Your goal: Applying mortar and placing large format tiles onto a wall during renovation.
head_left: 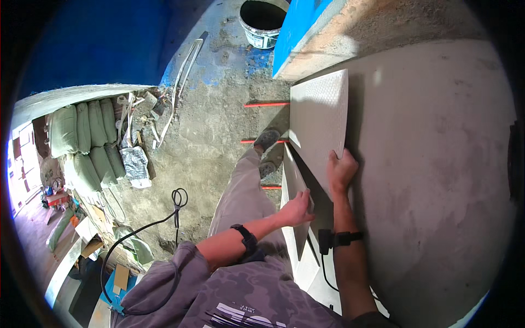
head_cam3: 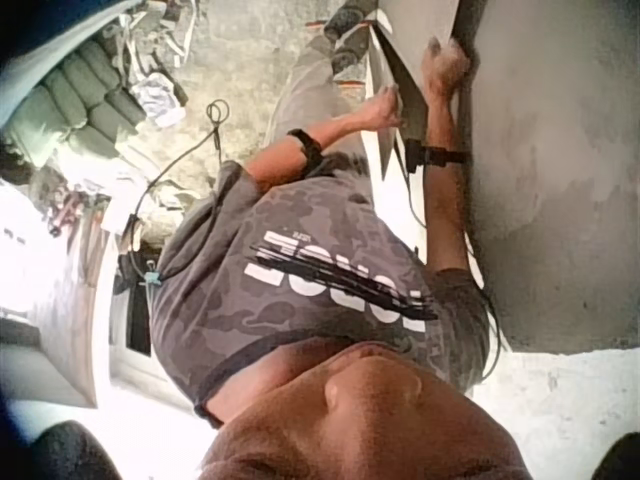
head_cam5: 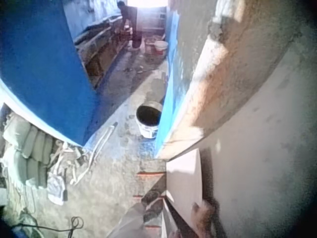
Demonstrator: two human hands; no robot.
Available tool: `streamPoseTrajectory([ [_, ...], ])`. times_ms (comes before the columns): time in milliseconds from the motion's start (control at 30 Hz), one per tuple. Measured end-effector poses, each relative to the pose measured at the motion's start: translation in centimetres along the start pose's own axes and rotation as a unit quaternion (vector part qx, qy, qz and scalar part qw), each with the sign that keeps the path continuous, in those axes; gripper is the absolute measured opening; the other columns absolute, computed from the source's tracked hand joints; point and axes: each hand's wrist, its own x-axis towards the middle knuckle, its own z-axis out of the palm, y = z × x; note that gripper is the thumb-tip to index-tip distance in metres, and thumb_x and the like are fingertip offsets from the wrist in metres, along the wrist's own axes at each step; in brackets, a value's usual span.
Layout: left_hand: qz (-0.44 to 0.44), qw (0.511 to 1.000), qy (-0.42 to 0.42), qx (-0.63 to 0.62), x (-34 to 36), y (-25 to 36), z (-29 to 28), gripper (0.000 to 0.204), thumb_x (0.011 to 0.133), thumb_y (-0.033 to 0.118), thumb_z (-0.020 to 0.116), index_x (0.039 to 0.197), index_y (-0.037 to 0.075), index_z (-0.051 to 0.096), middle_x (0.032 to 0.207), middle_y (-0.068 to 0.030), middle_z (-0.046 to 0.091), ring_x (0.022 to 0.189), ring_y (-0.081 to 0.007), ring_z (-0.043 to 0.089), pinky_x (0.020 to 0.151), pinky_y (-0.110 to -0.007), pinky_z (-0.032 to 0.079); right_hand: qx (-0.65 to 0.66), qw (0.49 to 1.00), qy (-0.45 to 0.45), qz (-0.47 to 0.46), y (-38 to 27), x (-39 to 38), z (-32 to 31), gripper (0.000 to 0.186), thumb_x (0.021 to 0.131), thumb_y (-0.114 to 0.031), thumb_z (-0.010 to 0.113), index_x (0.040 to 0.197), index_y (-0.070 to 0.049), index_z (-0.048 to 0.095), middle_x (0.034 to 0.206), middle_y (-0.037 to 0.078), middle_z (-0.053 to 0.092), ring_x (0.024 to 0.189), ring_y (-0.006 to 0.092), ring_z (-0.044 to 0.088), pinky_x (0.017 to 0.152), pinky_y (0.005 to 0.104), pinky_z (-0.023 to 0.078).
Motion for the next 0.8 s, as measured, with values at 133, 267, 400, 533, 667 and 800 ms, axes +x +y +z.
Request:
streamPoseTrajectory([
  [133, -0.003, 1.0, 0.0, -0.001, 0.0, -0.11, -0.15, 0.098, 0.078, 0.039, 0.075, 0.144, -0.008, 0.019, 0.128, -0.0321, 0.042, 0.109, -0.0476, 0.055, 0.092, -0.049, 0.048, -0.014, 1.0, 0.018, -0.022, -0.05, 0.19, -0.16, 0.02, 0.08, -0.014, 0.068, 0.078, 0.005, 0.061, 0.076, 0.028, 0.063, 0.077, 0.0473, 0.063, 0.069, 0.0495, 0.05],
  [267, 0.0, 1.0, -0.012, 0.0, -0.01, -0.07, -0.4, 0.099, 0.078, 0.039, 0.075, 0.144, -0.008, 0.018, 0.13, -0.0322, 0.041, 0.11, -0.0479, 0.054, 0.093, -0.049, 0.048, -0.023, 1.0, -0.003, 0.004, -0.2, 0.31, -0.2, 0.02, 0.079, -0.013, 0.068, 0.077, 0.006, 0.061, 0.077, 0.029, 0.063, 0.077, 0.0478, 0.062, 0.069, 0.0494, 0.049],
  [400, -0.001, 1.0, -0.012, 0.002, 0.14, -0.02, -0.42, 0.099, 0.078, 0.039, 0.075, 0.144, -0.008, 0.018, 0.13, -0.0322, 0.041, 0.109, -0.0479, 0.054, 0.093, -0.049, 0.048, -0.013, 1.0, 0.008, -0.008, -0.17, 0.35, -0.23, 0.02, 0.078, -0.012, 0.069, 0.076, 0.006, 0.06, 0.077, 0.029, 0.063, 0.076, 0.0482, 0.062, 0.068, 0.05, 0.049],
  [533, 0.001, 1.0, -0.006, 0.01, 0.3, -0.08, -0.22, 0.1, 0.078, 0.04, 0.075, 0.144, -0.009, 0.017, 0.129, -0.032, 0.042, 0.108, -0.0475, 0.055, 0.092, -0.049, 0.048, -0.032, 0.999, 0.028, -0.022, -0.27, 0.0, -0.46, 0.019, 0.077, -0.011, 0.069, 0.077, 0.006, 0.061, 0.076, 0.029, 0.063, 0.076, 0.0483, 0.062, 0.067, 0.0498, 0.049],
  [667, 0.008, 1.0, -0.01, -0.002, 0.3, -0.2, -0.2, 0.1, 0.078, 0.04, 0.075, 0.144, -0.009, 0.018, 0.129, -0.0323, 0.042, 0.106, -0.0477, 0.056, 0.091, -0.049, 0.048, 0.024, 0.999, 0.021, 0.012, -0.69, 0.31, -0.07, 0.018, 0.077, -0.01, 0.069, 0.077, 0.006, 0.062, 0.077, 0.029, 0.063, 0.076, 0.0477, 0.062, 0.067, 0.0489, 0.049],
  [800, 0.012, 1.0, -0.003, 0.006, 0.4, -0.17, -0.29, 0.101, 0.078, 0.04, 0.075, 0.144, -0.01, 0.017, 0.128, -0.0327, 0.042, 0.105, -0.0485, 0.057, 0.09, -0.049, 0.049, -0.02, 0.999, 0.025, -0.014, -0.61, 0.54, -0.1, 0.018, 0.078, -0.01, 0.068, 0.078, 0.006, 0.062, 0.077, 0.029, 0.063, 0.076, 0.0471, 0.063, 0.067, 0.0486, 0.05],
])
